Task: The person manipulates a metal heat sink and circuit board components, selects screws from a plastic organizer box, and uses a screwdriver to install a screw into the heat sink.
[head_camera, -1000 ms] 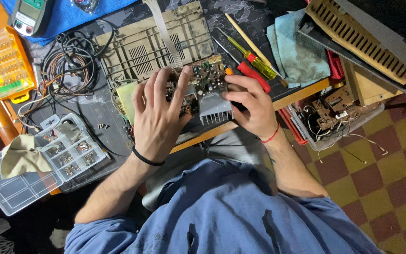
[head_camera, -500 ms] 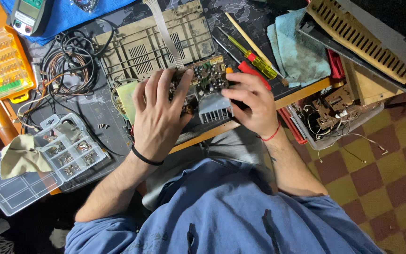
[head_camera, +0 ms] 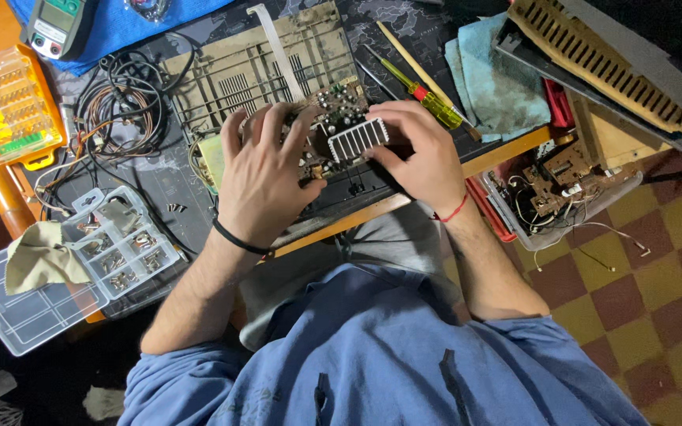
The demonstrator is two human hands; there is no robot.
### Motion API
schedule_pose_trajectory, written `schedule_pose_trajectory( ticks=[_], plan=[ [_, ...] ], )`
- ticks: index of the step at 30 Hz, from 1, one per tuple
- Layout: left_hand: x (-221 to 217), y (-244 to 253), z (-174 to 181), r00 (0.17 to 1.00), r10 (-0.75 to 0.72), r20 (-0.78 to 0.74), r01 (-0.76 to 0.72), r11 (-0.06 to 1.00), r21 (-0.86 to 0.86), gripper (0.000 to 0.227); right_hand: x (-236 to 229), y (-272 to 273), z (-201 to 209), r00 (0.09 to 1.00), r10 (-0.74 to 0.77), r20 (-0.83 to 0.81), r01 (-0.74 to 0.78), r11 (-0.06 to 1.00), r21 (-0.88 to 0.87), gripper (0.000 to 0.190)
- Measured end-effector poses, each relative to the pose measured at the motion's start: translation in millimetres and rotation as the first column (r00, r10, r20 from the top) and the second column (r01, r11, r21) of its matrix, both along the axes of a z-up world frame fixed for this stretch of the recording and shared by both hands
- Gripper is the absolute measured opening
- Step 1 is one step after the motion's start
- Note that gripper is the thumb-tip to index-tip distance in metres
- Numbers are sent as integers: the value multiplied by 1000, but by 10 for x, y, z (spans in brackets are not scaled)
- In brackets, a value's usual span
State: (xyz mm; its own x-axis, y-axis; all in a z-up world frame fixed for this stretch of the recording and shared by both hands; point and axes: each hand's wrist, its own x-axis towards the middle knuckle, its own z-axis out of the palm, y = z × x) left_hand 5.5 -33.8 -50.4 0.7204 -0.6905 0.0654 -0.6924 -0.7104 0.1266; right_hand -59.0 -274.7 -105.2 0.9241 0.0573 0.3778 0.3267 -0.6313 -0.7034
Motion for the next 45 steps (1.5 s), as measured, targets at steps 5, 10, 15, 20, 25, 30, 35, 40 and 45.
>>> schedule_pose_trajectory(
  ticks=[5, 10, 15, 20, 25, 30, 35, 40, 45],
  plan=[
    [-22, -31, -15, 999, 13, -29, -13, 1000, -26, 89, -6, 30, -58, 999, -47, 18, 46, 998, 44, 37],
    [-28, -39, 125, 994, 28, -103, -28, 1000, 4, 97, -22, 47, -30, 994, -53, 98, 46, 997, 69, 33],
    [-26, -62, 100, 993, -111, -49, 95, 963, -252, 78, -63, 73, 48, 995, -31, 92, 25, 997, 74, 36],
    [6, -80, -13, 994, -94, 47, 104, 946, -307, 57, -58, 45, -33, 989, -57, 135, 53, 998, 32, 34],
    [15, -103, -19, 992, -97, 79, 118, 935, -335, 49, -73, 101, 93, 987, -63, 145, 61, 998, 16, 34],
    [-6, -106, -48, 994, -78, 73, 98, 935, -341, 50, -91, 81, 20, 987, -75, 140, 75, 997, 4, 40],
    [-69, -74, 33, 994, -93, 63, 109, 938, -328, 56, -179, 58, 63, 982, -106, 159, 105, 994, 17, 52],
    [-136, 37, 162, 998, -68, 2, 63, 920, -388, 55, -283, 52, 150, 975, -97, 201, 87, 995, 54, 52],
    [-265, 189, 303, 993, -115, 29, 111, 814, -570, 34, -420, 29, 168, 942, -110, 318, 81, 991, 103, 42]
  ],
)
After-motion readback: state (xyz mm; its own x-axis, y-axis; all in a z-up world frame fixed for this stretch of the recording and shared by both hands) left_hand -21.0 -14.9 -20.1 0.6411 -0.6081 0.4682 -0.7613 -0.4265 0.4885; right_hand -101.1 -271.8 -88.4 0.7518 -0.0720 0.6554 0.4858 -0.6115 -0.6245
